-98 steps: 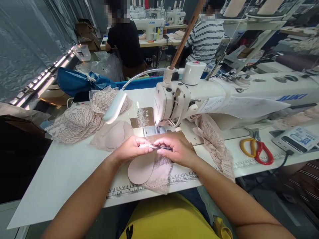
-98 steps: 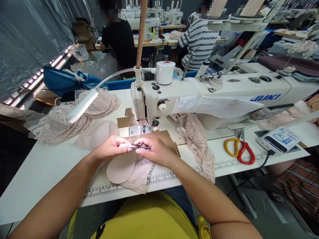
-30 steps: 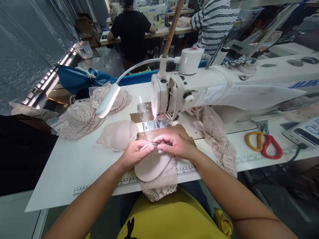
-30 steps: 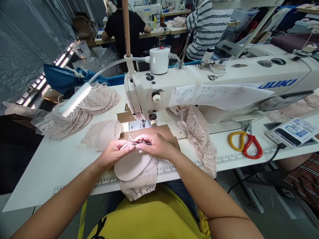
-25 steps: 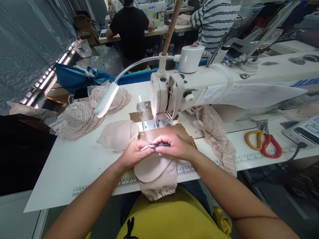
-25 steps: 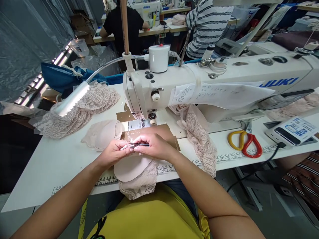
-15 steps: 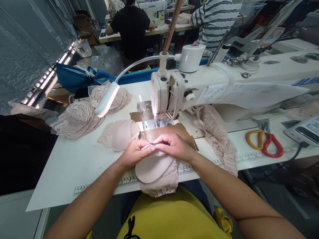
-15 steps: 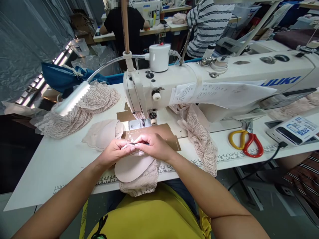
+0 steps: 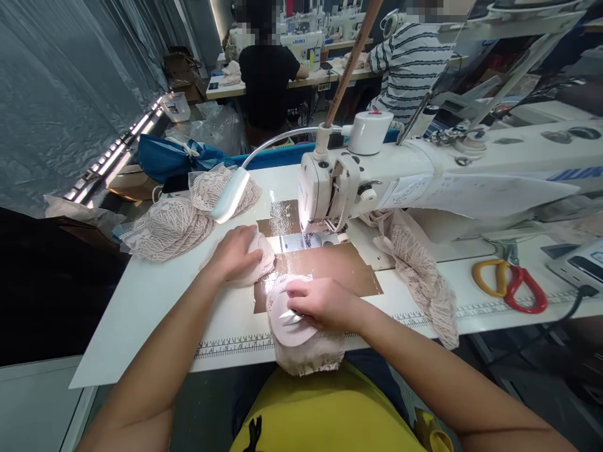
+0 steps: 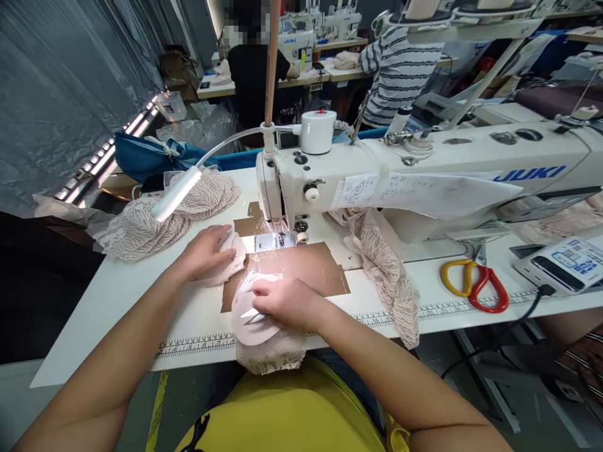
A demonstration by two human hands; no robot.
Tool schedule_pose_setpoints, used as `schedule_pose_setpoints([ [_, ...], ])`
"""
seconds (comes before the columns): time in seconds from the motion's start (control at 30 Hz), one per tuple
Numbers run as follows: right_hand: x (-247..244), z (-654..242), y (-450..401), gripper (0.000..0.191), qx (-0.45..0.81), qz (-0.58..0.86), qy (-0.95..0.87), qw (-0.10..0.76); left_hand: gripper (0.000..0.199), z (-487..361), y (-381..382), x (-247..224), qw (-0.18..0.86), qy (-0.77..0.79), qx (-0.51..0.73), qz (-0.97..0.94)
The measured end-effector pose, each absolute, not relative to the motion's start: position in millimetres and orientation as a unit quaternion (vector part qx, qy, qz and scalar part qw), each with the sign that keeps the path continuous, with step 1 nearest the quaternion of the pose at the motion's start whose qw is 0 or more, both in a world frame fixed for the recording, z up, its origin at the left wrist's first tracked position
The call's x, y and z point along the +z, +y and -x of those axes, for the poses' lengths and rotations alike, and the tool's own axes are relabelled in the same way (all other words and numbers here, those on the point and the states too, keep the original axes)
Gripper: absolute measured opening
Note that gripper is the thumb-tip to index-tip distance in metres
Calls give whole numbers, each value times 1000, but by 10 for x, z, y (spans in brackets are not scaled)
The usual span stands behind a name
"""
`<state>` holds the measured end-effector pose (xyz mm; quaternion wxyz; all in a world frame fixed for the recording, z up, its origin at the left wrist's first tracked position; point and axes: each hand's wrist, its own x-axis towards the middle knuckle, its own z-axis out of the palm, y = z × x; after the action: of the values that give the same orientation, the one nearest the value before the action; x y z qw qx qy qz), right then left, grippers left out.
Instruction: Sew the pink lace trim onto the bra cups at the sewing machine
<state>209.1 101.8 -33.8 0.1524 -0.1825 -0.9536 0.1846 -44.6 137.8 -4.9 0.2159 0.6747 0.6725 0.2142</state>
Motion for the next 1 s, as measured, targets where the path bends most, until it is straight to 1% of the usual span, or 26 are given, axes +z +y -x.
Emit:
schedule_pose_setpoints([
  [0.03, -319, -2099, 1031, 17, 184, 191, -957, 116, 51, 470, 1426, -93, 244, 677, 199, -666],
  [0.13, -203, -2225, 1117, 15, 190, 309, -932, 24, 26, 478, 1421, -167, 328, 658, 184, -653],
  [0.17, -152, -2282, 1149, 16, 192, 348, -917, 6, 24, 466, 1385, -173, 353, 647, 183, -650],
  [0.2, -101, -2335, 1178, 17, 203, 376, -904, 7, 27, 450, 1344, -172, 380, 634, 192, -645],
  [0.27, -17, -2394, 1221, 17, 262, 403, -874, 65, 31, 416, 1270, -160, 454, 598, 236, -616],
  [0.37, 28, -2323, 1261, 19, 387, 431, -791, 196, 32, 370, 1223, -153, 571, 536, 310, -539],
  [0.43, 2, -2183, 1289, 35, 447, 445, -743, 223, 32, 345, 1224, -165, 608, 514, 325, -511],
  [0.5, -57, -2015, 1321, 49, 480, 438, -727, 222, 32, 326, 1230, -183, 620, 503, 326, -506],
  [0.53, -94, -1935, 1337, 49, 488, 429, -725, 226, 32, 322, 1230, -189, 622, 500, 327, -507],
  [0.57, -132, -1864, 1350, 41, 494, 419, -724, 235, 32, 324, 1229, -189, 621, 497, 328, -510],
  [0.63, -204, -1766, 1367, 21, 505, 403, -718, 259, 30, 353, 1220, -168, 610, 497, 325, -524],
  [0.67, -233, -1743, 1369, 16, 510, 400, -713, 268, 29, 382, 1215, -145, 605, 496, 317, -536],
  [0.77, -263, -1770, 1356, 20, 523, 401, -703, 268, 25, 523, 1205, -53, 607, 473, 241, -591],
  [0.83, -238, -1834, 1340, 20, 528, 399, -705, 255, 28, 636, 1206, 0, 613, 451, 167, -626],
  [0.9, -198, -1898, 1325, 21, 532, 390, -716, 228, 28, 724, 1208, 33, 604, 454, 121, -644],
  [1.0, -163, -1947, 1310, 26, 549, 333, -751, 156, 22, 751, 1201, 65, 569, 485, 150, -647],
])
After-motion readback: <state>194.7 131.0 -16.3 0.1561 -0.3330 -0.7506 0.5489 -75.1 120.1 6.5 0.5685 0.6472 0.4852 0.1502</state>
